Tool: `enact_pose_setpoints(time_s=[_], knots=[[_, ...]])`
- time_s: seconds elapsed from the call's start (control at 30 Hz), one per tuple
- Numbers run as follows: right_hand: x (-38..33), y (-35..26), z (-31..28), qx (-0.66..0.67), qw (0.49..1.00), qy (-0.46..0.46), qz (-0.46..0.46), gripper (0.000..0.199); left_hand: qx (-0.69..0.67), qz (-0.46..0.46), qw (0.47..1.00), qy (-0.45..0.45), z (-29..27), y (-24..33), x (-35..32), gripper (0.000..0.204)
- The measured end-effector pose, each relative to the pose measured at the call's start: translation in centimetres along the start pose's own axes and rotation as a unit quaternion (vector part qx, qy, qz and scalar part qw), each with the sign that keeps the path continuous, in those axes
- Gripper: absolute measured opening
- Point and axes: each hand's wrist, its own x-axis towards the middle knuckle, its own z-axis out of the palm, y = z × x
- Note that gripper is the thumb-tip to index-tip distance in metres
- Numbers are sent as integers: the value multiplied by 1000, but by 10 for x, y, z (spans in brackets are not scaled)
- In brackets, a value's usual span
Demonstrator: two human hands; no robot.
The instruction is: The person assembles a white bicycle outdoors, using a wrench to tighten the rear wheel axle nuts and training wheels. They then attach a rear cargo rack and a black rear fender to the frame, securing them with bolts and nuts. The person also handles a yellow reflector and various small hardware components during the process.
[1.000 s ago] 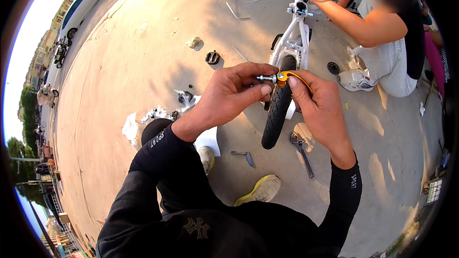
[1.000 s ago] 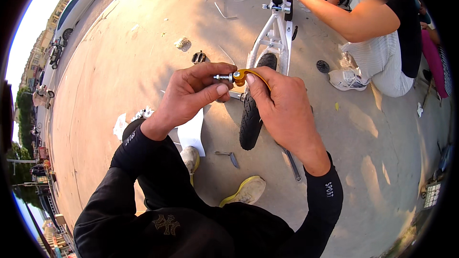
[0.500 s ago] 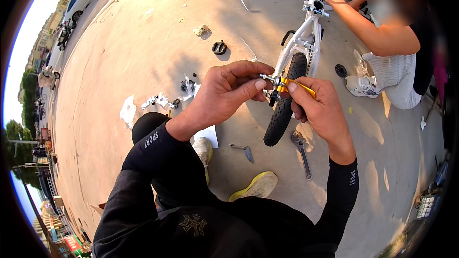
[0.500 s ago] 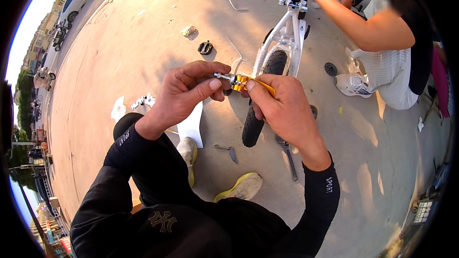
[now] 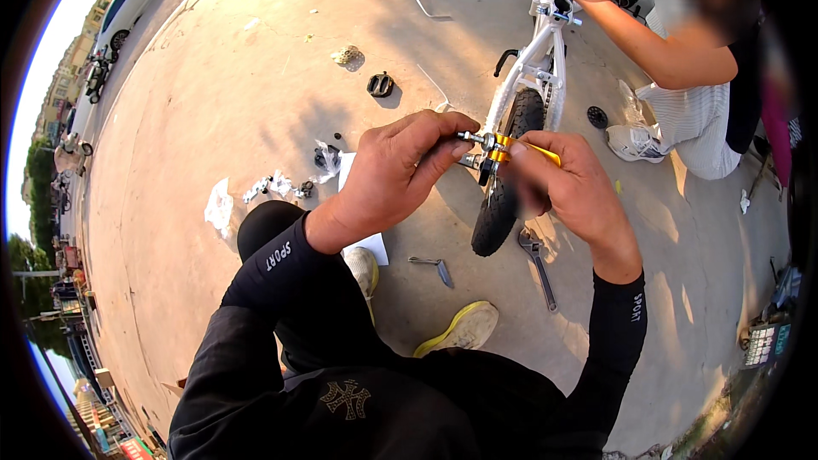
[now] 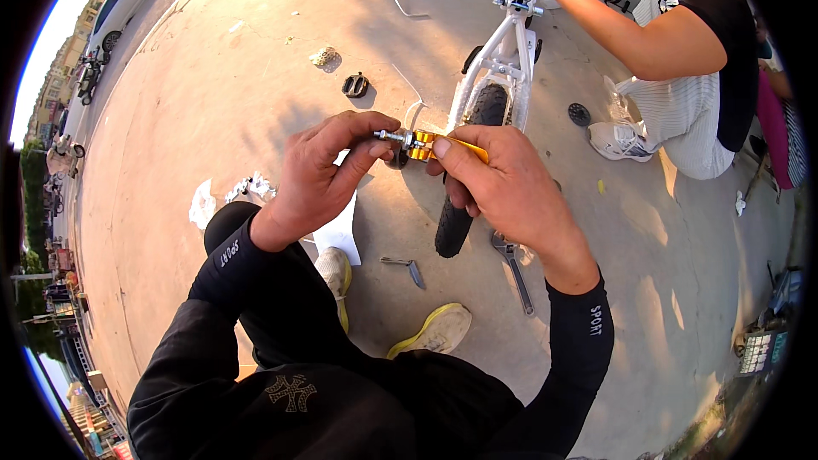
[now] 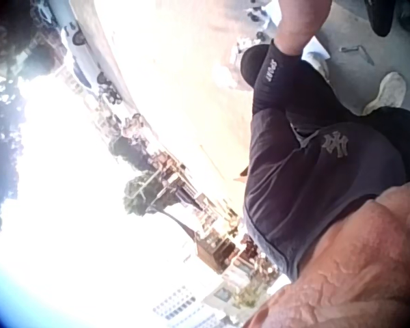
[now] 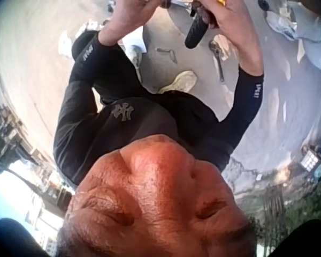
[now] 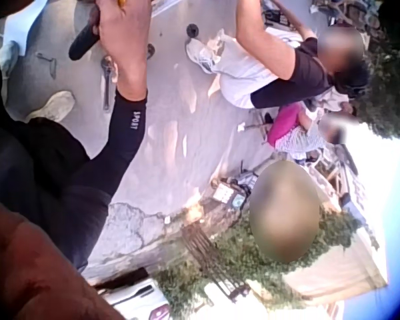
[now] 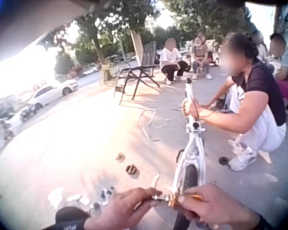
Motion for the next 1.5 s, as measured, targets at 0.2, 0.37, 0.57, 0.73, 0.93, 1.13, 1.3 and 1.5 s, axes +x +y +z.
enact_pose_setpoints(time_s=[0.2,0.37,0.57,0.73,0.93,1.13,1.3,1.5], knots=[[8,-4,13,-57,997,34,-40,35,41,-5,999,-4,-10,-6,-5,20],[8,-18,28,-135,981,94,-104,26,60,3,998,-7,-18,-12,-6,15],[17,-16,41,-301,883,186,-309,15,-128,-111,985,-18,-25,-12,-7,30],[25,-9,45,-228,893,169,-348,20,-351,-273,891,-90,-33,-10,-6,54],[18,-11,43,-144,962,131,-192,20,-314,-239,917,-51,-31,-7,-6,44],[19,-5,41,-109,969,114,-189,20,-158,-140,975,-66,-25,-13,-8,30],[21,0,41,-19,990,72,-121,25,-114,-114,983,-92,-28,-12,-4,27],[24,3,32,110,994,11,-29,29,-114,-113,982,-101,-26,-12,-3,21]])
